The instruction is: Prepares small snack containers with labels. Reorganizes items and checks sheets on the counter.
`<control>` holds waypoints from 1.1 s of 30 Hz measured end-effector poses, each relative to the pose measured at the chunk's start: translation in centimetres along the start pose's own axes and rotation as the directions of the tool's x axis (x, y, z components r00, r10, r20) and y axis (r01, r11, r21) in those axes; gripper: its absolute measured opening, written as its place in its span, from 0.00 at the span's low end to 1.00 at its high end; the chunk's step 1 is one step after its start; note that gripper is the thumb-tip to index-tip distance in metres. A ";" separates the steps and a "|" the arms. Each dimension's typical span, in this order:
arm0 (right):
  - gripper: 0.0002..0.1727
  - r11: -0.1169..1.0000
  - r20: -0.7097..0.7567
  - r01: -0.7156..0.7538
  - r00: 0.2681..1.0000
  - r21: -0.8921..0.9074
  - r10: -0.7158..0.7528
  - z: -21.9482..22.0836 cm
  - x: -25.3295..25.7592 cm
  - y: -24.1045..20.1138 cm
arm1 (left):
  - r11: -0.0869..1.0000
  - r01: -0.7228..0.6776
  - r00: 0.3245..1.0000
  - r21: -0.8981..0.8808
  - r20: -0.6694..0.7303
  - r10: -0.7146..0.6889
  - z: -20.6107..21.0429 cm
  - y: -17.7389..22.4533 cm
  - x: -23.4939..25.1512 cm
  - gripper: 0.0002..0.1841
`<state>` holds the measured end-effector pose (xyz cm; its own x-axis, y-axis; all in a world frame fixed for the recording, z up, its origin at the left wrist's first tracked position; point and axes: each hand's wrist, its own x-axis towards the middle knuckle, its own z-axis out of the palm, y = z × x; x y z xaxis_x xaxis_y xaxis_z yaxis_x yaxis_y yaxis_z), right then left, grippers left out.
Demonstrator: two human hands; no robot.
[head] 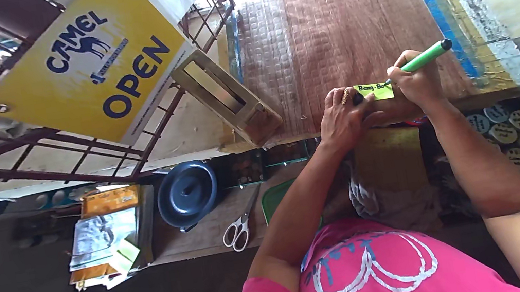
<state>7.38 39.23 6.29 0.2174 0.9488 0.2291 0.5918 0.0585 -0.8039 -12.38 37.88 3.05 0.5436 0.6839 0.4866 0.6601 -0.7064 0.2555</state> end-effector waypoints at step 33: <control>0.10 1.000 0.015 0.014 1.000 -0.015 -0.014 -0.5 -0.3 0.2 | 1.000 -0.008 1.000 0.004 -0.014 0.008 0.2 -0.1 0.0 0.22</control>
<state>7.85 38.82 6.38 0.1978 0.9523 0.2325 0.6063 0.0675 -0.7924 -12.32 37.95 2.89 0.5419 0.6754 0.5002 0.6577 -0.7113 0.2479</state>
